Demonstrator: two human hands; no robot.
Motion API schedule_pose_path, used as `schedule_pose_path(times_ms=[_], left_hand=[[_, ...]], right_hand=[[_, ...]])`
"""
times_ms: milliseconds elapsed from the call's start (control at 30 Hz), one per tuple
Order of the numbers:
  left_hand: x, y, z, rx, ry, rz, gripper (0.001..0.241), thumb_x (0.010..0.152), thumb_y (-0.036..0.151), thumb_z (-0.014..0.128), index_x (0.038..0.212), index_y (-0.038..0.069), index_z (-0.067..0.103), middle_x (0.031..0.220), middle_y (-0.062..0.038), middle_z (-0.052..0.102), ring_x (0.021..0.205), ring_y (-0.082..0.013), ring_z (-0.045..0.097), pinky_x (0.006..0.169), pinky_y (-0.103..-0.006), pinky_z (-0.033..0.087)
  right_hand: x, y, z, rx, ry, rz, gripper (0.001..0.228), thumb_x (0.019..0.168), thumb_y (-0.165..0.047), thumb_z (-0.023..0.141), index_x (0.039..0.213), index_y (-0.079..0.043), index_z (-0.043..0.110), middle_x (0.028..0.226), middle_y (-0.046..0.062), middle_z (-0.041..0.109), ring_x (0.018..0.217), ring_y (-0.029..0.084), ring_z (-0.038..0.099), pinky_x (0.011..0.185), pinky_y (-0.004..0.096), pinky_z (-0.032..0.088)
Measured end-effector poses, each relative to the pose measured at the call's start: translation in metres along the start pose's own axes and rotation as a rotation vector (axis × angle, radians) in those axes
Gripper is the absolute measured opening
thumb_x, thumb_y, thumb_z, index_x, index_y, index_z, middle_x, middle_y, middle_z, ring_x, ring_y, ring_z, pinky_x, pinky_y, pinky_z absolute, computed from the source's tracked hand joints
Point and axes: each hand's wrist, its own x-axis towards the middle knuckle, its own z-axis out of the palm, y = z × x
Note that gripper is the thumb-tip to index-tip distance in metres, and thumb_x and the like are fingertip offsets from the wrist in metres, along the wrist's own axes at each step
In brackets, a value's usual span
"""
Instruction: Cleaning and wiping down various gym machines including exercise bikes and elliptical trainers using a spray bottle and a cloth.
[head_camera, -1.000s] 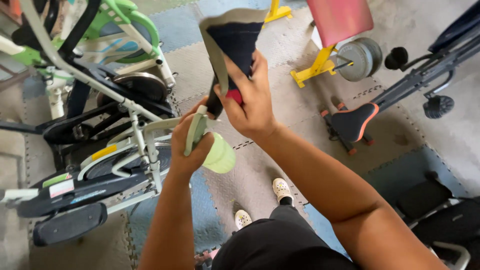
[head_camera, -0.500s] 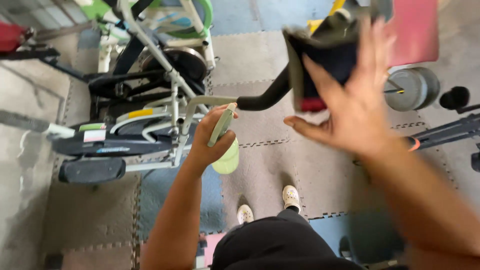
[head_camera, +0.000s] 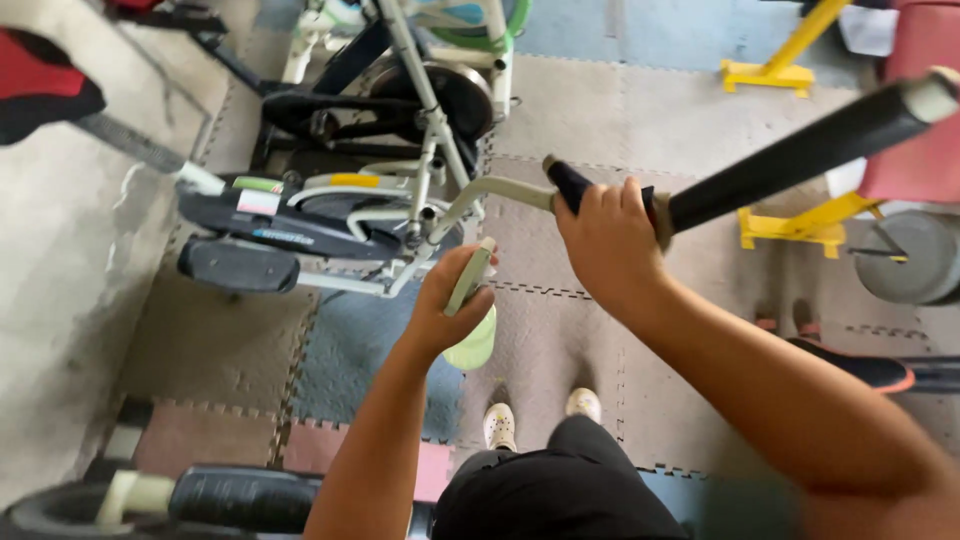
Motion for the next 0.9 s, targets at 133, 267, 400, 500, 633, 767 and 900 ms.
schedule_pose_path(times_ms=[133,267,400,500,633,767,900], left_hand=[[-0.012,0.008,-0.002,0.001,0.025,-0.023,0.050,0.083,0.002,0.063,0.133,0.007,0.060,0.119,-0.009,0.069,0.110,-0.0238,0.067,0.098,-0.0356,0.053],[-0.012,0.004,0.006,0.020,0.056,-0.010,0.050,0.081,0.002,0.064,0.131,0.006,0.060,0.118,-0.010,0.069,0.111,-0.0244,0.068,0.099,-0.0360,0.052],[-0.008,0.010,0.015,0.015,0.059,-0.135,0.047,0.081,0.003,0.063,0.128,0.007,0.063,0.115,-0.009,0.069,0.106,-0.0226,0.069,0.095,-0.0353,0.054],[0.000,0.012,0.014,-0.002,0.061,-0.068,0.049,0.083,0.004,0.064,0.132,0.007,0.061,0.119,-0.009,0.067,0.110,-0.0226,0.067,0.098,-0.0352,0.053],[0.012,0.012,0.018,0.019,0.099,0.006,0.047,0.085,0.004,0.065,0.131,0.007,0.060,0.125,-0.009,0.068,0.117,-0.0227,0.066,0.103,-0.0352,0.051],[0.020,0.006,0.025,0.057,0.147,0.018,0.044,0.086,0.003,0.064,0.130,0.006,0.062,0.123,-0.009,0.068,0.115,-0.0224,0.067,0.103,-0.0348,0.052],[0.022,0.005,0.033,0.025,0.168,-0.002,0.044,0.085,0.002,0.065,0.129,0.004,0.061,0.125,-0.012,0.066,0.114,-0.0242,0.065,0.102,-0.0355,0.049]], right_hand=[[0.058,-0.024,0.032,0.335,-0.248,0.165,0.036,0.101,-0.017,0.052,0.135,-0.015,0.063,0.094,0.013,0.064,0.090,0.031,0.064,0.084,0.048,0.047],[0.088,-0.047,0.064,0.358,-0.491,0.139,0.040,0.101,-0.013,0.052,0.141,-0.018,0.055,0.099,0.014,0.064,0.089,0.028,0.066,0.074,0.045,0.050],[0.073,-0.035,0.045,0.316,-0.213,0.140,0.056,0.100,-0.016,0.055,0.155,-0.020,0.046,0.097,0.010,0.066,0.088,0.029,0.066,0.079,0.047,0.048],[0.056,-0.011,0.018,0.351,-0.500,0.097,0.078,0.093,-0.019,0.055,0.165,-0.018,0.024,0.098,0.015,0.067,0.082,0.030,0.067,0.077,0.051,0.049],[0.045,-0.019,0.044,0.164,-0.386,0.010,0.069,0.094,-0.025,0.053,0.160,-0.012,0.034,0.099,0.013,0.069,0.086,0.031,0.068,0.086,0.057,0.047],[0.073,-0.050,0.072,0.191,-0.345,0.087,0.058,0.099,-0.027,0.049,0.155,-0.014,0.040,0.102,0.015,0.068,0.090,0.034,0.068,0.089,0.057,0.047],[0.090,-0.065,0.090,0.219,-0.308,0.084,0.060,0.096,-0.027,0.052,0.153,-0.013,0.042,0.104,0.014,0.067,0.092,0.032,0.067,0.085,0.055,0.048]])
